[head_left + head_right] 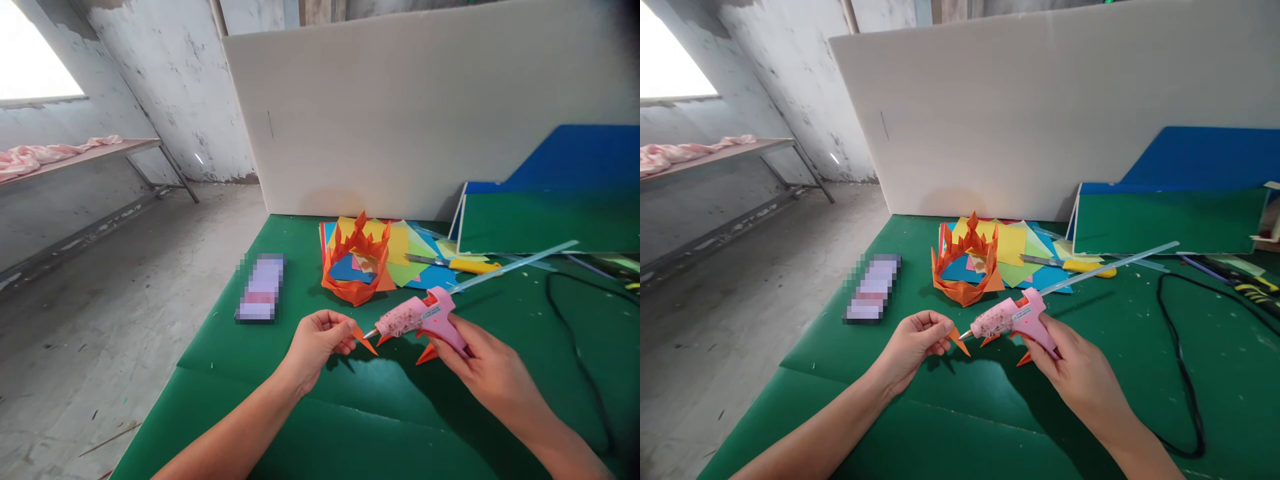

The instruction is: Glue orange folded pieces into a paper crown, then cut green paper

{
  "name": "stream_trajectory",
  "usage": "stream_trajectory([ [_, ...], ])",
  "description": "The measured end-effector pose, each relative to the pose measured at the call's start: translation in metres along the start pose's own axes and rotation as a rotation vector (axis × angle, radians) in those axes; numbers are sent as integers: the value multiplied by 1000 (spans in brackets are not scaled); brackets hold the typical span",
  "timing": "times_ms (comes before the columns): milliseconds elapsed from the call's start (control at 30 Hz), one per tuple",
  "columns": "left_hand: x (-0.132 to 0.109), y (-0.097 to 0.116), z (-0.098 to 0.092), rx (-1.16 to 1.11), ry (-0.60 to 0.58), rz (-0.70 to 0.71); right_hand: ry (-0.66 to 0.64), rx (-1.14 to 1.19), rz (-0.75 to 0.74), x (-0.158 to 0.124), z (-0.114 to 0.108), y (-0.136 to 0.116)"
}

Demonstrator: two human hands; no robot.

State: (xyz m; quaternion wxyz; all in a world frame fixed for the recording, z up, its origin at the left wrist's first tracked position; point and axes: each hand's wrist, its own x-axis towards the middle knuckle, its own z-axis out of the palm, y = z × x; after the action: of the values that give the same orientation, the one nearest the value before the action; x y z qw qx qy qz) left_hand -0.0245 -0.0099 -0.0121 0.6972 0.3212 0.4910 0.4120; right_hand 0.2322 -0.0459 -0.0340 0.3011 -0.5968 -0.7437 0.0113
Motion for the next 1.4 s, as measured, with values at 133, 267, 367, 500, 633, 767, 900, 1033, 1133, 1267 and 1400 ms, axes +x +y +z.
stream_trajectory([
  [133,0,1,1,1,6,-3,-4,5,8,0,0,1],
  [267,1,0,1,-5,6,-2,-2,1,-24,0,0,2],
  [367,1,0,0,-9,7,-4,0,-5,-32,1,-2,1],
  [500,2,-1,0,-3,7,-4,-11,9,-20,1,-3,-2],
  [633,2,0,0,-4,13,-6,-10,-8,-14,0,-3,-1],
  [767,2,1,-1,-2,12,-3,-2,-27,-43,-1,-3,2],
  [900,3,1,-3,-3,17,5,4,-46,-66,-1,-3,4],
  [1033,4,1,-4,-4,22,6,0,-50,-67,0,-4,2],
  [1133,4,2,-4,-4,30,9,11,-55,-72,0,-5,2],
  [1267,4,2,-5,-4,37,11,33,-69,-72,-2,-5,5],
  [1400,5,1,-6,-5,37,19,22,-64,-59,-2,-5,5],
])
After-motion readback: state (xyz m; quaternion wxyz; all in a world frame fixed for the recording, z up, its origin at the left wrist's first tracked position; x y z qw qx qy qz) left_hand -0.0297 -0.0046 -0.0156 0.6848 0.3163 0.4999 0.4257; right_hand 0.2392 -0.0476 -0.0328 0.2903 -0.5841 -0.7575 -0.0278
